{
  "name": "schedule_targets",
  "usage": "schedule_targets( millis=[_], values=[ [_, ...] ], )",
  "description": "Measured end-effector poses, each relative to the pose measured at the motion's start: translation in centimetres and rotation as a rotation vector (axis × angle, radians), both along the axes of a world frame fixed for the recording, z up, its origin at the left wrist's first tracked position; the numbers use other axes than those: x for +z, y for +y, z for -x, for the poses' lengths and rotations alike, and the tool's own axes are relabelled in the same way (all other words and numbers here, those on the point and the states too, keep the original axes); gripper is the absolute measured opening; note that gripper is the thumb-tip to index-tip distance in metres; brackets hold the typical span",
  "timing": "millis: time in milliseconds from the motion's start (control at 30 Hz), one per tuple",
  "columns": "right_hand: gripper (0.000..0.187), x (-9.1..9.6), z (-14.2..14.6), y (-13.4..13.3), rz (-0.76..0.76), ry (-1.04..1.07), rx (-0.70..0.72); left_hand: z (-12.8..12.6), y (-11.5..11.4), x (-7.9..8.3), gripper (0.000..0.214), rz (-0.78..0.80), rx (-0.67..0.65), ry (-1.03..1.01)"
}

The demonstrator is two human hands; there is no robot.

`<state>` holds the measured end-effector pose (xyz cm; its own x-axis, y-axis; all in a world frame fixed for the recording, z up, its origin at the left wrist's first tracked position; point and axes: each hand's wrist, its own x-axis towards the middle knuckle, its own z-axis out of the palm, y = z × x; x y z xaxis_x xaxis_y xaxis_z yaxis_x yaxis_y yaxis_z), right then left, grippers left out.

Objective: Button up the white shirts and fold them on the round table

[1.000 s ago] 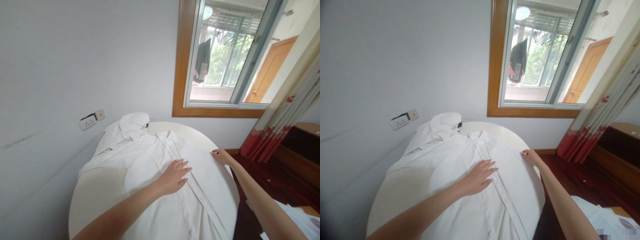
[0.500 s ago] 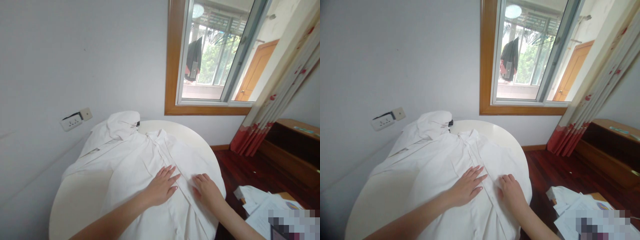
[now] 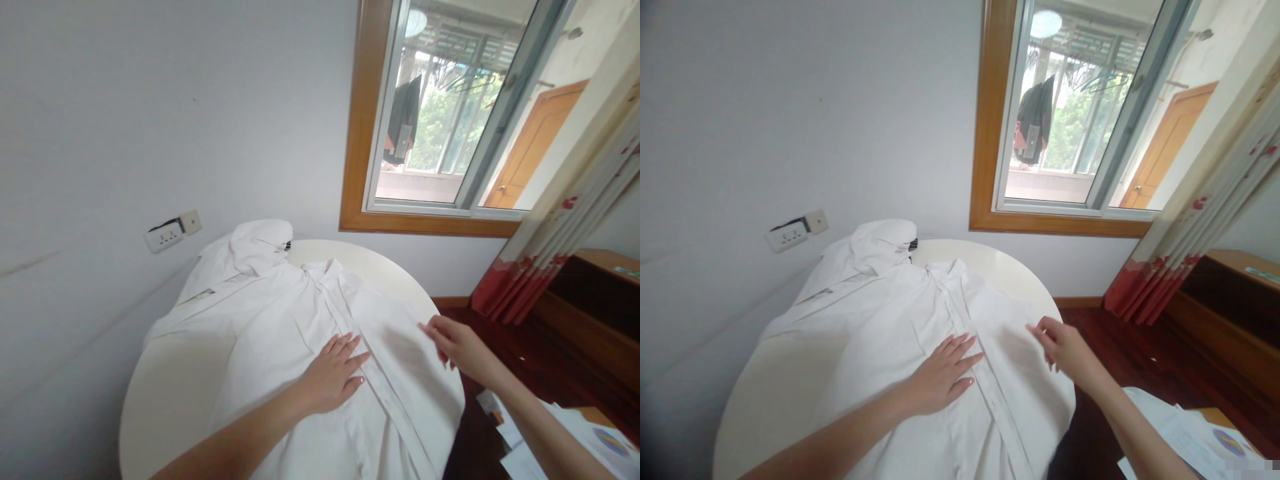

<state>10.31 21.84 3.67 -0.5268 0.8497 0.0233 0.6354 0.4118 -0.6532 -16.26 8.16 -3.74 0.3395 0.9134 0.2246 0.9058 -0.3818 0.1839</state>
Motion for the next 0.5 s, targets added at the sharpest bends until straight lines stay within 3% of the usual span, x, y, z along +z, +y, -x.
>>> schedule_targets(
  millis=[67, 133, 200, 267, 400, 500],
  values=[
    [0.027, -2.3, 1.6, -3.1, -0.141, -0.161, 0.108, 0.0, 0.0, 0.0, 0.049, -0.002, 0.002, -0.007],
    [0.027, -5.1, 2.7, -5.7, -0.32, -0.287, 0.097, 0.1, 0.0, 0.1, 0.049, -0.006, 0.003, -0.007],
    [0.015, -7.3, 2.7, -6.5, -0.396, -0.38, 0.067, 0.1, 0.0, 0.0, 0.05, -0.014, -0.001, -0.003],
    [0.01, -7.8, 1.8, -5.6, -0.399, -0.374, 0.014, 0.2, 0.0, 0.0, 0.049, -0.027, -0.003, 0.0],
    [0.025, -4.4, -1.4, 0.2, -0.176, -0.073, -0.046, 0.2, 0.1, -0.2, 0.049, -0.038, -0.002, 0.005],
    [0.027, -0.5, -3.3, 7.0, -0.083, 0.222, -0.249, 0.3, 0.0, -0.2, 0.05, -0.03, 0.002, 0.002]
  ],
)
